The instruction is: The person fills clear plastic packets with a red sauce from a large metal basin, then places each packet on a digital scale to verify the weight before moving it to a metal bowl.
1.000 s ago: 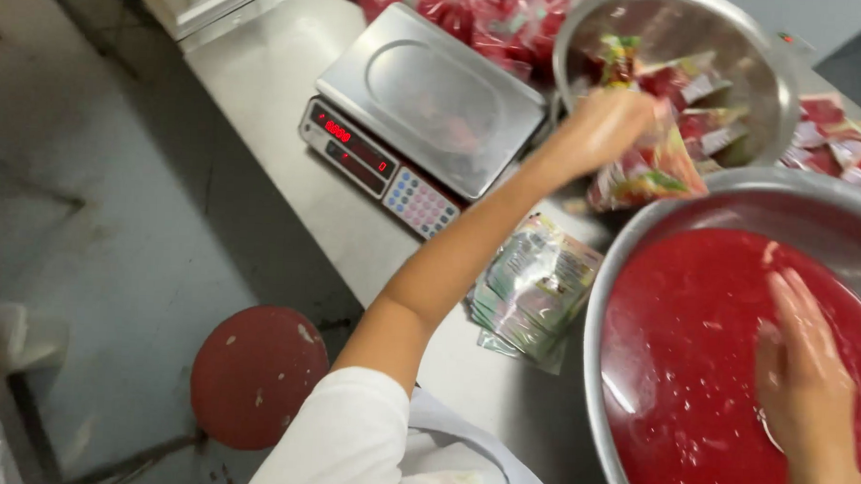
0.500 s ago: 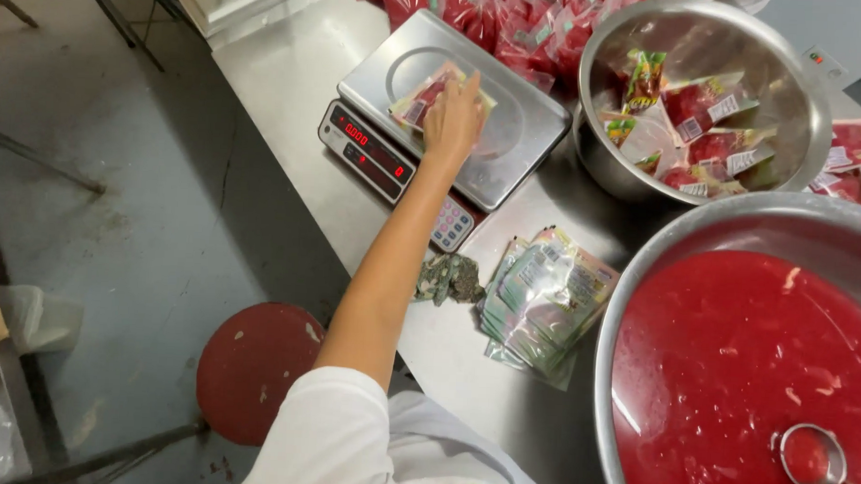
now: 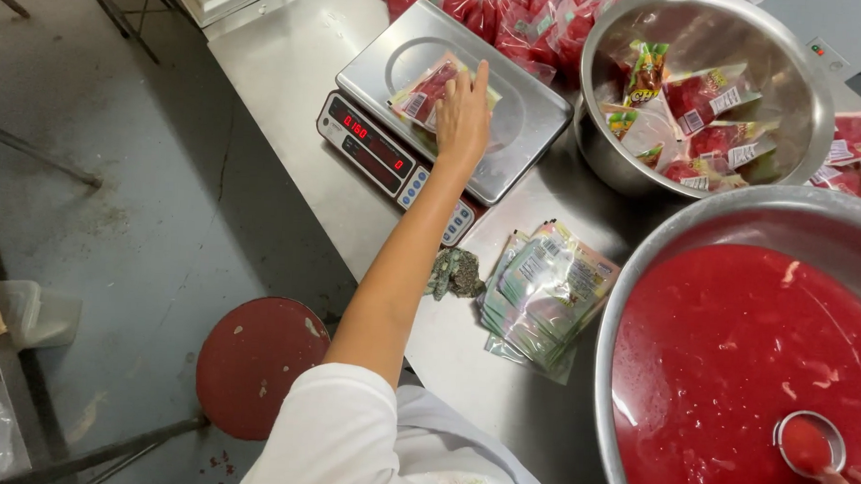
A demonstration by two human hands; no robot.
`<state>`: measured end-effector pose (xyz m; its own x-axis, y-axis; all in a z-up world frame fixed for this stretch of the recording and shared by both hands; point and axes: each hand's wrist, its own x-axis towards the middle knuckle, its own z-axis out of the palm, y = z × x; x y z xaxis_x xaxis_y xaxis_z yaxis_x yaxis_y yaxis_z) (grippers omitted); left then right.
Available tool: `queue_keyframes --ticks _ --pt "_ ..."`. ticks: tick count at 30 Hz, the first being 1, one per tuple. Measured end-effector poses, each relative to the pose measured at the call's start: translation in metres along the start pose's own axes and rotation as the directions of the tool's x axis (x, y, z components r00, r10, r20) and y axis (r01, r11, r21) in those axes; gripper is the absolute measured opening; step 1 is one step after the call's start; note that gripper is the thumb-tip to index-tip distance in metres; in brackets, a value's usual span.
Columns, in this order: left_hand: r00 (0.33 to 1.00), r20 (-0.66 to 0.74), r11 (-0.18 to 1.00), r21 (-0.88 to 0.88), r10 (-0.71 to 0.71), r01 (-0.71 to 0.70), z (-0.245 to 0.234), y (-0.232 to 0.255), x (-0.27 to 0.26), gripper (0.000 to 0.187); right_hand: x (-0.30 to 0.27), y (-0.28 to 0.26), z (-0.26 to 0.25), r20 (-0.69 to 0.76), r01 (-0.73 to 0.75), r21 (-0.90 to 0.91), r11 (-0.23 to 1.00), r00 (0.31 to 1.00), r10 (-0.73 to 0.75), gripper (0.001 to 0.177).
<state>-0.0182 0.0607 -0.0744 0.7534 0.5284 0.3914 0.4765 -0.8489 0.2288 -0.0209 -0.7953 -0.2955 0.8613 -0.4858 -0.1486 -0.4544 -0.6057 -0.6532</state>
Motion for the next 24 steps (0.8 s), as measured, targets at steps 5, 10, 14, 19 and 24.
queue_keyframes --ticks 5,10,14,19,24 --pt "0.999 -0.032 1.000 -0.027 0.004 -0.005 0.012 -0.004 0.006 0.064 -0.009 -0.036 0.004 0.098 -0.090 -0.001 0.996 0.991 0.089 0.054" --pt "0.998 -0.055 0.999 -0.032 -0.007 0.005 0.018 -0.006 0.008 0.050 -0.057 -0.106 -0.001 0.052 -0.167 -0.130 0.977 0.983 0.175 0.056" --pt "0.983 -0.179 0.999 0.024 0.027 -0.023 0.047 -0.015 0.023 0.027 -0.079 -0.129 -0.004 0.172 -0.121 -0.040 0.992 0.977 0.126 0.046" --pt "0.962 -0.268 0.998 0.026 0.055 -0.050 0.094 -0.014 0.055 0.016 -0.104 -0.164 0.003 0.223 -0.053 -0.141 0.989 0.971 0.084 0.026" --pt "0.984 -0.177 0.540 -0.825 0.031 -0.166 -0.002 0.080 0.061 0.022 -0.131 -0.200 0.029 0.319 -0.124 -0.059 0.991 0.938 0.136 0.033"
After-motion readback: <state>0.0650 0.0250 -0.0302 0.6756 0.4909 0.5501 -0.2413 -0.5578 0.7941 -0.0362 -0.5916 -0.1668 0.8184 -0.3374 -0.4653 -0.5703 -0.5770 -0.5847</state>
